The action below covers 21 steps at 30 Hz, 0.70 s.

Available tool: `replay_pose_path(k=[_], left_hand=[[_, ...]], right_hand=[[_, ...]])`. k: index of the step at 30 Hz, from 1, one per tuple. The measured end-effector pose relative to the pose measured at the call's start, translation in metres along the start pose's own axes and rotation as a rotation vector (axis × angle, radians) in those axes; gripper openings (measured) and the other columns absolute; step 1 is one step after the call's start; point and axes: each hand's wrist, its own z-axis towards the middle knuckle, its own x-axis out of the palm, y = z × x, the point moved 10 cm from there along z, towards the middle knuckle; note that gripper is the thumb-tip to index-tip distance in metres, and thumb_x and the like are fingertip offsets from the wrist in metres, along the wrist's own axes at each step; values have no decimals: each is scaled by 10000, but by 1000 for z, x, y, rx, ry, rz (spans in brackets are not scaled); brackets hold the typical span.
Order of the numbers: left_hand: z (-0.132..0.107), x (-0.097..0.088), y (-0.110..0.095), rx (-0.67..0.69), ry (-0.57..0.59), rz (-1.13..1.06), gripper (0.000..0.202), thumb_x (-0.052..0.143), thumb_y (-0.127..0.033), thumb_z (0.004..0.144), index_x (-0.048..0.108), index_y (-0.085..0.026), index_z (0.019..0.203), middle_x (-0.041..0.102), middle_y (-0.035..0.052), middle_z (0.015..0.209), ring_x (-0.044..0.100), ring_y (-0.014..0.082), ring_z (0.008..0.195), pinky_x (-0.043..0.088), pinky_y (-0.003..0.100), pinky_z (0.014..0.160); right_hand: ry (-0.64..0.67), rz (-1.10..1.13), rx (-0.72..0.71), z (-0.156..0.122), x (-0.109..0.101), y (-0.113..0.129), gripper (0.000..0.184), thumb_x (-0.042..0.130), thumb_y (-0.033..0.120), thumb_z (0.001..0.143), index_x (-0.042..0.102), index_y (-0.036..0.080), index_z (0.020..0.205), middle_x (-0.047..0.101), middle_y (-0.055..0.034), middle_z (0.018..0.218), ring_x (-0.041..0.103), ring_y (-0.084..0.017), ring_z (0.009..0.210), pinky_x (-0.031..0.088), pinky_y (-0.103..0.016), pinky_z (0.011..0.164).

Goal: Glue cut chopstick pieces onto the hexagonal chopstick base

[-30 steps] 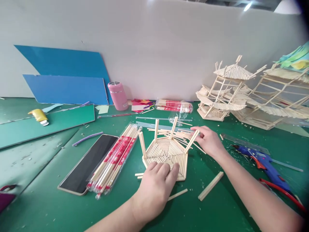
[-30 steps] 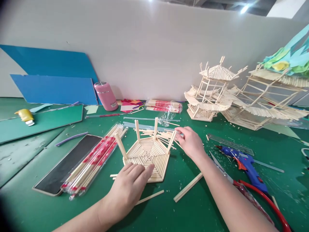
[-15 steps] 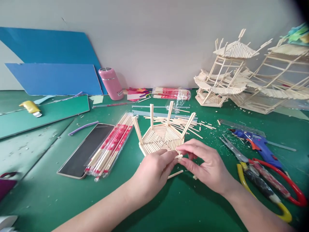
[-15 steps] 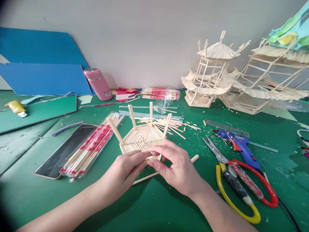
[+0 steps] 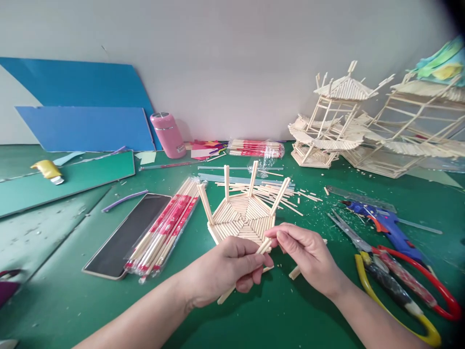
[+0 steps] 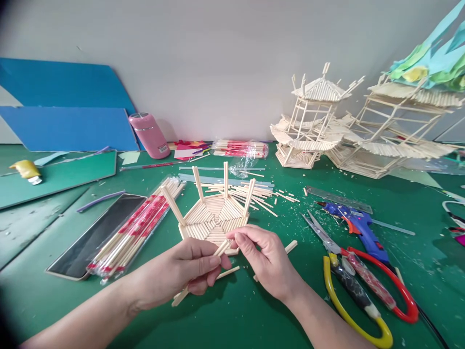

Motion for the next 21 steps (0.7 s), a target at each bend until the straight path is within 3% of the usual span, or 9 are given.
replay_pose_path(k=[5, 11, 17, 21], left_hand=[[0, -1, 3, -13, -5, 16, 265, 504, -373, 777, 579, -119, 798, 458, -44, 558, 316, 38, 423, 204, 189, 415], [-4, 0, 2, -70, -11, 108, 294, 461, -387, 805, 567, -113, 784, 447, -50, 511, 284, 39, 409, 176, 173, 385], [-7, 11, -5, -23, 89, 112, 313, 416, -367, 834, 584, -110, 893, 446, -42, 512, 313, 55, 447, 221, 177, 427], [-10, -6, -23, 88, -56, 284, 321, 393, -390, 840, 567, -123, 808, 419, -41, 559, 320, 66, 491, 238, 191, 444]], right_hand=[[8, -91, -22, 1, 1, 6, 126, 482, 247, 841, 597, 198, 850, 534, 8, 715, 483, -102, 640, 392, -213, 567], [78, -152, -13, 2, 6, 6, 182, 433, 270, 860, 559, 179, 765, 494, 5, 664, 450, -111, 604, 371, -231, 546], [125, -188, 14, 0, 13, 6, 193, 363, 279, 889, 442, 193, 735, 441, 29, 661, 396, -99, 589, 328, -213, 527], [-18, -298, 71, -1, -6, -3, 298, 278, 306, 910, 327, 203, 635, 346, 47, 580, 339, -97, 524, 284, -223, 484]])
